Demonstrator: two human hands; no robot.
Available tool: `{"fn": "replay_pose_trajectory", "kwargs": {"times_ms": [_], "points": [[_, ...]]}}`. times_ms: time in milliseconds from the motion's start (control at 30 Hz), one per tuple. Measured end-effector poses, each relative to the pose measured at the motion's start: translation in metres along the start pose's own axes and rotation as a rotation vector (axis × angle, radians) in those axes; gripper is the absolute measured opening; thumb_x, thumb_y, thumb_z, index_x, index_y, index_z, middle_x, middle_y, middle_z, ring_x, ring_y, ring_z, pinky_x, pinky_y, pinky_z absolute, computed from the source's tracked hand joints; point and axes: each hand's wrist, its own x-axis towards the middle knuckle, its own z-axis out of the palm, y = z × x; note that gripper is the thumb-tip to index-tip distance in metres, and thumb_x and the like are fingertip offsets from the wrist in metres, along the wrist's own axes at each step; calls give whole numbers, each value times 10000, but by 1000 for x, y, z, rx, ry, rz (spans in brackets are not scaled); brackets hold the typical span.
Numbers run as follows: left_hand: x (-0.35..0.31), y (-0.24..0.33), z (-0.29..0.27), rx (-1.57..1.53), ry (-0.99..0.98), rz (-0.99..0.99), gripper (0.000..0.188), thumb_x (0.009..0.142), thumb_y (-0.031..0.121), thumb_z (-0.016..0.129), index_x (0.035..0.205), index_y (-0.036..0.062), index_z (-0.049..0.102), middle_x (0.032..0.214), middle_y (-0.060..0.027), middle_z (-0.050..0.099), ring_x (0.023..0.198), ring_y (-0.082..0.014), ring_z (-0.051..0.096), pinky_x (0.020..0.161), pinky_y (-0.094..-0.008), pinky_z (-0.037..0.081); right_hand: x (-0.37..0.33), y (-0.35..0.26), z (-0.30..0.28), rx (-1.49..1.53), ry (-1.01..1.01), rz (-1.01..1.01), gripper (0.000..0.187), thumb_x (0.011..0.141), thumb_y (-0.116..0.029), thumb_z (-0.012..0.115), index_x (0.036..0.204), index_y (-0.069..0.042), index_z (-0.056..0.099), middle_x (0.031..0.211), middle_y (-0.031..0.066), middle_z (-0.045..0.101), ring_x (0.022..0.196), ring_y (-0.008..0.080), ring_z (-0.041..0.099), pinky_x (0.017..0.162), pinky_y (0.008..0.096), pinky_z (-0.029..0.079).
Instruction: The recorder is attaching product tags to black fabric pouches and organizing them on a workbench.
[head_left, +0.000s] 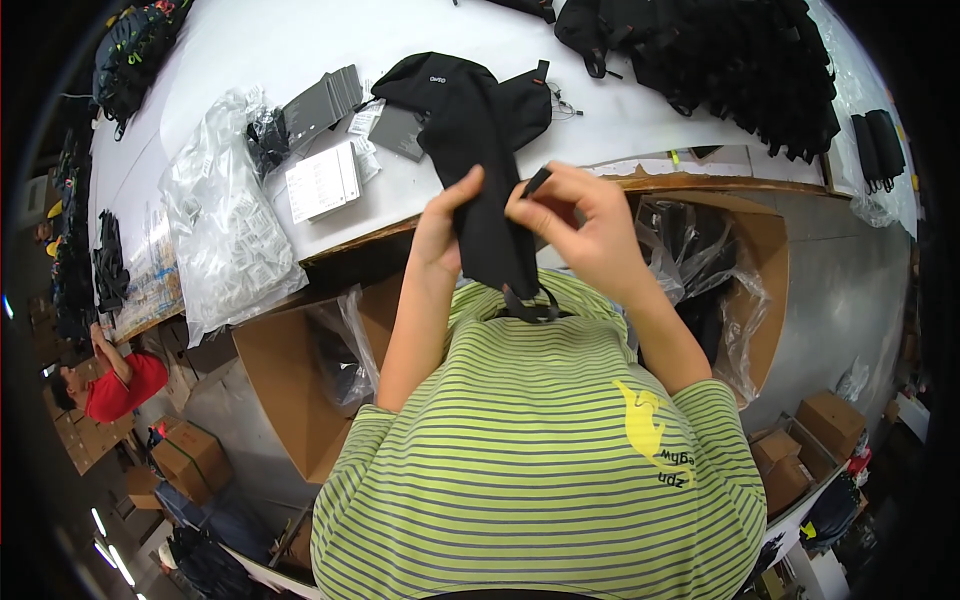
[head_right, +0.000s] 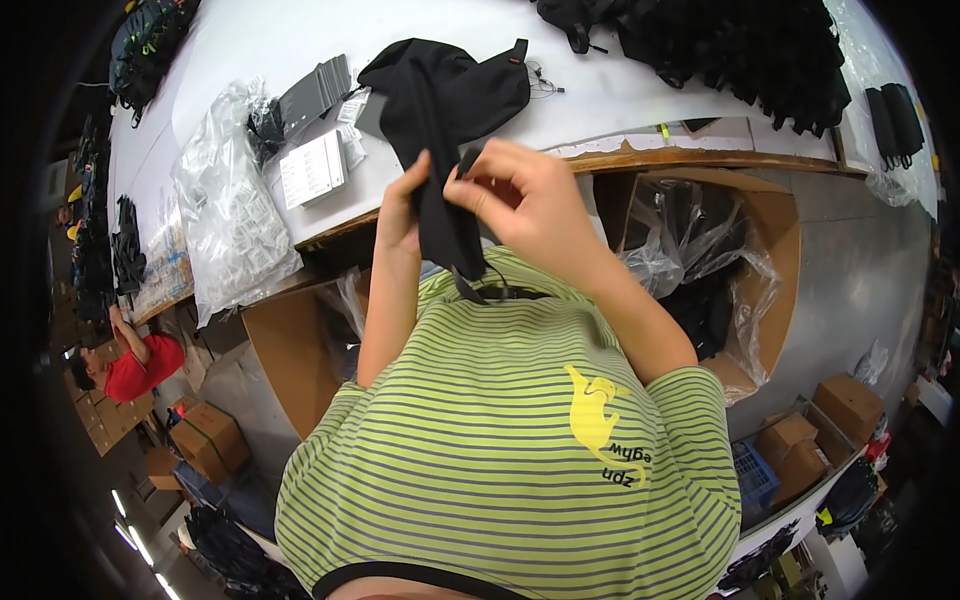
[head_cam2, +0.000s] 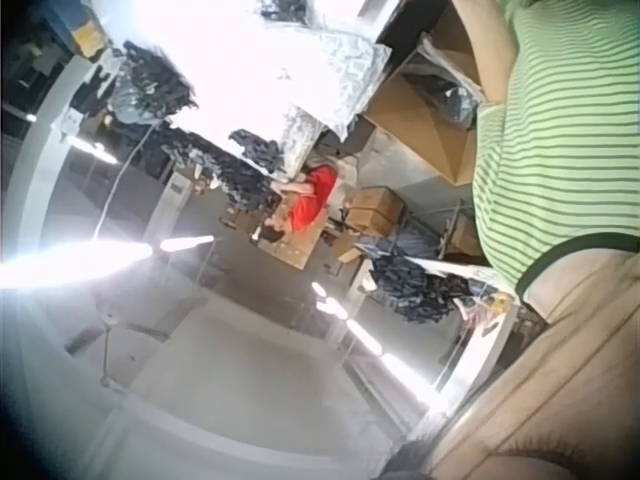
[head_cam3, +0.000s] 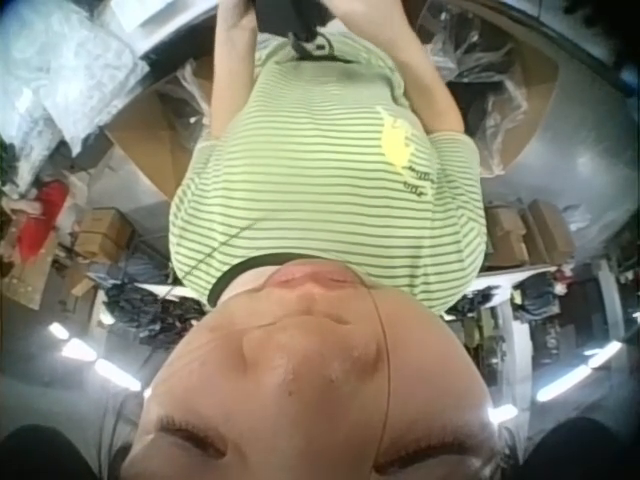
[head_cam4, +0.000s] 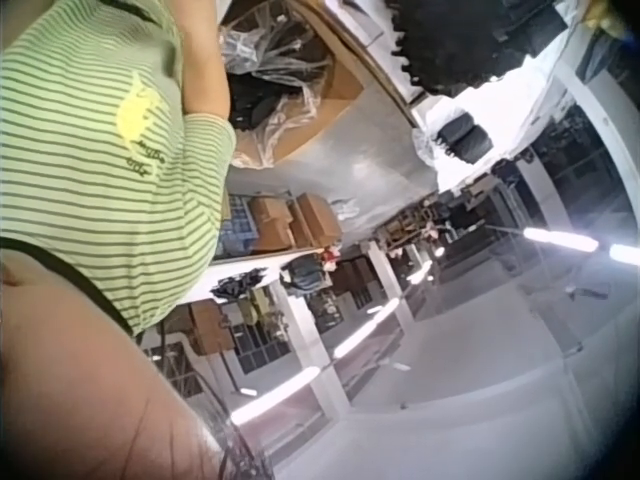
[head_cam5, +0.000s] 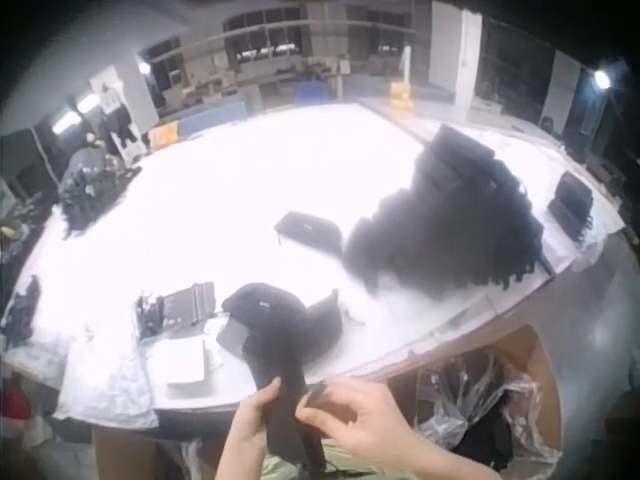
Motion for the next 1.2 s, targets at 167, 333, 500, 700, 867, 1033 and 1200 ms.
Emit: {"fn": "replay_pose_trajectory", "kwargs": {"times_ms": [167, 333, 500, 700, 867, 1033, 1200], "points": [[6, 16, -3, -144, -105, 110, 257, 924, 206, 556, 1051, -12, 607, 973, -142, 677, 830, -236, 680, 751, -369, 570, -11, -1, 5, -44, -104, -3, 159, 820, -128, 680, 805, 22, 630, 668, 38, 519, 523, 92, 468, 495, 229, 371], [2, 20, 0, -59, 19, 124, 290, 931, 223, 540, 1087, -16, 594, 1012, -146, 664, 886, -250, 666, 774, -394, 559, -7, 7, -5, -386, 31, -272, 174, 804, -167, 675, 889, -20, 639, 876, 63, 563, 804, 217, 536, 714, 303, 425], [-4, 3, 20, 94, 248, 264, 399, 961, 269, 464, 1223, -32, 487, 1200, -150, 575, 1069, -254, 589, 906, -405, 498, -14, -5, 0, -806, 43, -475, 371, 719, -169, 721, 1075, -139, 620, 1085, 56, 546, 1030, 244, 512, 876, 369, 396], [-27, -1, 13, 58, 95, 150, 434, 935, 295, 531, 1296, 75, 434, 1240, -126, 513, 1102, -205, 515, 911, -334, 437, -6, 6, -16, -826, -30, -487, 452, 685, -78, 747, 1114, -126, 614, 1042, 33, 613, 921, 183, 605, 804, 303, 470], [-36, 20, 13, 1201, 110, 818, 729, 806, 106, 697, 1390, 74, 261, 1279, -149, 460, 1130, -221, 490, 928, -299, 412, -2, 3, -26, -60, 73, -151, 357, 775, -44, 707, 1110, -78, 586, 967, 57, 641, 807, 117, 611, 738, 240, 479], [-43, 25, 14, 1300, 41, 880, 475, 796, -7, 676, 1240, 44, 514, 1094, -103, 570, 966, -176, 553, 857, -235, 412, -4, 3, -36, 9, 56, -25, 258, 797, 14, 665, 1041, -20, 588, 994, 45, 615, 835, 85, 565, 734, 206, 448], [-44, 28, 18, 1424, 51, 971, 194, 740, 26, 707, 932, 14, 681, 907, -49, 500, 797, -145, 484, 723, -234, 383, -1, 18, -44, -124, 95, -220, 121, 796, -54, 668, 912, -29, 645, 900, 43, 647, 764, 110, 599, 682, 230, 469]]}}
